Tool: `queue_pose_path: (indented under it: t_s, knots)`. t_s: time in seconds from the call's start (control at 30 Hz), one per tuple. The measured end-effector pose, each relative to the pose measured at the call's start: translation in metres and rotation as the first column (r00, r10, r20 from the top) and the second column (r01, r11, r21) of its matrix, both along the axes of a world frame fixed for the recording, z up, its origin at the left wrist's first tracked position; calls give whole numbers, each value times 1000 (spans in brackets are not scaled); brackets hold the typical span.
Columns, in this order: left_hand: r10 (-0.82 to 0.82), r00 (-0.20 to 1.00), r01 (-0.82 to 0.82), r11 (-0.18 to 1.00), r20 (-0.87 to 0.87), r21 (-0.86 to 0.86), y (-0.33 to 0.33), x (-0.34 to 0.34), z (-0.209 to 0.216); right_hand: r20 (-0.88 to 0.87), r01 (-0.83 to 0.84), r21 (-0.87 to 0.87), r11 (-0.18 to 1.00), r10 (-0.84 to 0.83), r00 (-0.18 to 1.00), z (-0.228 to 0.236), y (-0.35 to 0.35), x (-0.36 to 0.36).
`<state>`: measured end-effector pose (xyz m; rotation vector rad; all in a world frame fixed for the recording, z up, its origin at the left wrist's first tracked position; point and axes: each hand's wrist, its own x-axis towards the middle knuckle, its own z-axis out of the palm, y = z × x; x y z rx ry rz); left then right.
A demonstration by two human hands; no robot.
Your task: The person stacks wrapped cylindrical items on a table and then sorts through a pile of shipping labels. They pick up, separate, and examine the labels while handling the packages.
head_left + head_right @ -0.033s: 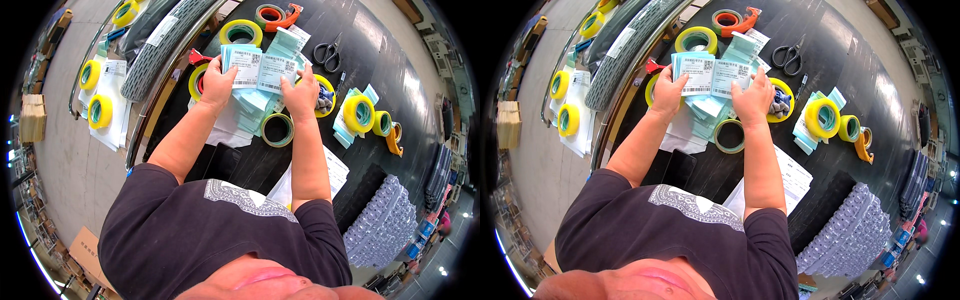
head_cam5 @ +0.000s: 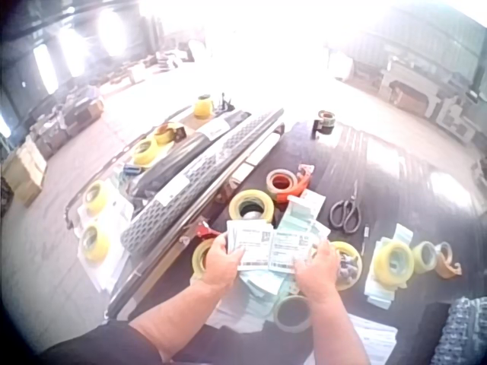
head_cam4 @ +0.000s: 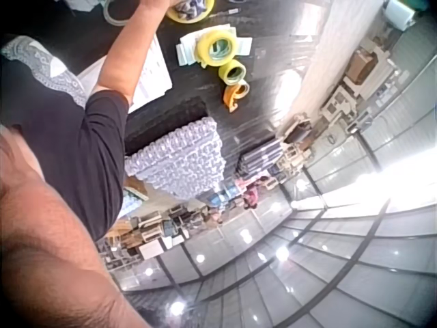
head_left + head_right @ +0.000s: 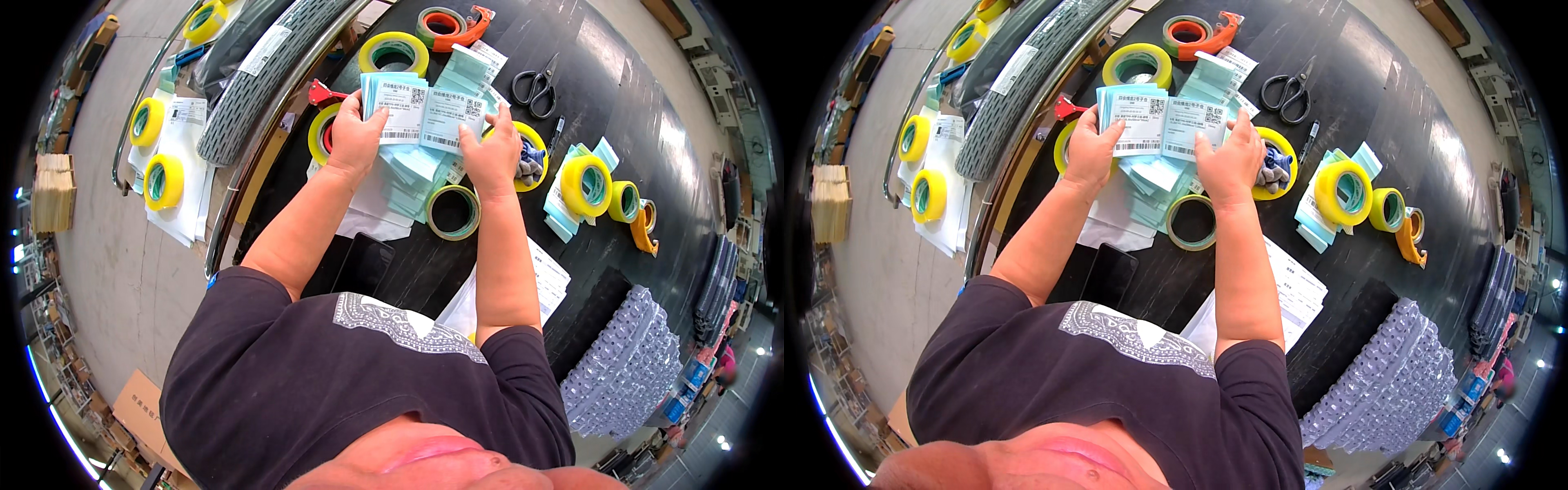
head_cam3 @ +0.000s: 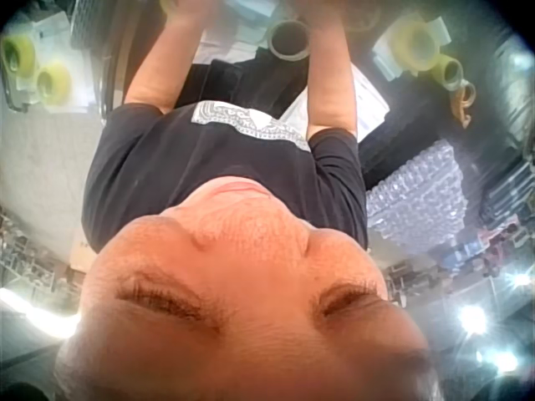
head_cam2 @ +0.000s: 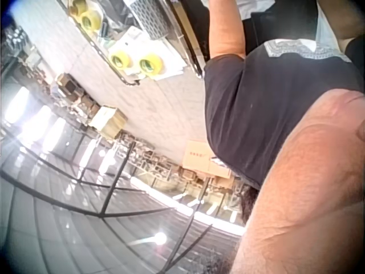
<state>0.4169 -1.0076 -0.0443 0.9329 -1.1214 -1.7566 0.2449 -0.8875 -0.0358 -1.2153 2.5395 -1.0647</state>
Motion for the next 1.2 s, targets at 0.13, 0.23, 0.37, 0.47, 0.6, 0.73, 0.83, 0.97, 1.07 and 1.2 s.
queue_pose_path:
  t_s: [0.13, 0.23, 0.37, 0.47, 0.6, 0.73, 0.83, 0.97, 1.07, 1.2]
  knots:
    - [0, 1000, 0, 1000, 20, -6, -1, 1, -2, 56, 16, -83, 996, -12, 998, 0, 1, 2]
    - [2, 1000, -2, 1000, 21, -4, -1, 0, -1, 52, 18, -95, 995, -13, 999, 0, 2, 2]
    - [3, 1000, -3, 1000, 11, -2, 0, 1, -2, 101, 13, -178, 984, 5, 995, 5, 3, 8]
    - [-2, 1000, 2, 1000, 20, -14, -1, 1, -2, 273, 0, -351, 936, 103, 957, 3, 1, 18]
    - [3, 1000, -3, 1000, 25, -11, 0, 1, -1, 519, -17, -392, 920, 236, 822, 14, 0, 35]
    - [13, 999, -12, 1000, 52, -18, 1, -2, 3, 249, -402, -320, 858, 486, 838, 13, 2, 49]
    - [13, 1000, -13, 999, 7, 35, -2, 0, 2, 69, -527, -129, 840, 538, 840, 13, 0, 61]
    - [19, 996, -6, 988, -86, 152, -4, 5, 4, 1, -558, -47, 828, 559, 829, 7, -2, 67]
    - [10, 986, 24, 980, -164, 200, -14, 3, 2, -20, -564, -3, 826, 564, 825, 4, -6, 70]
    - [-73, 975, 108, 981, -209, 159, -11, 8, 3, -28, -542, 40, 840, 543, 839, -1, -7, 78]
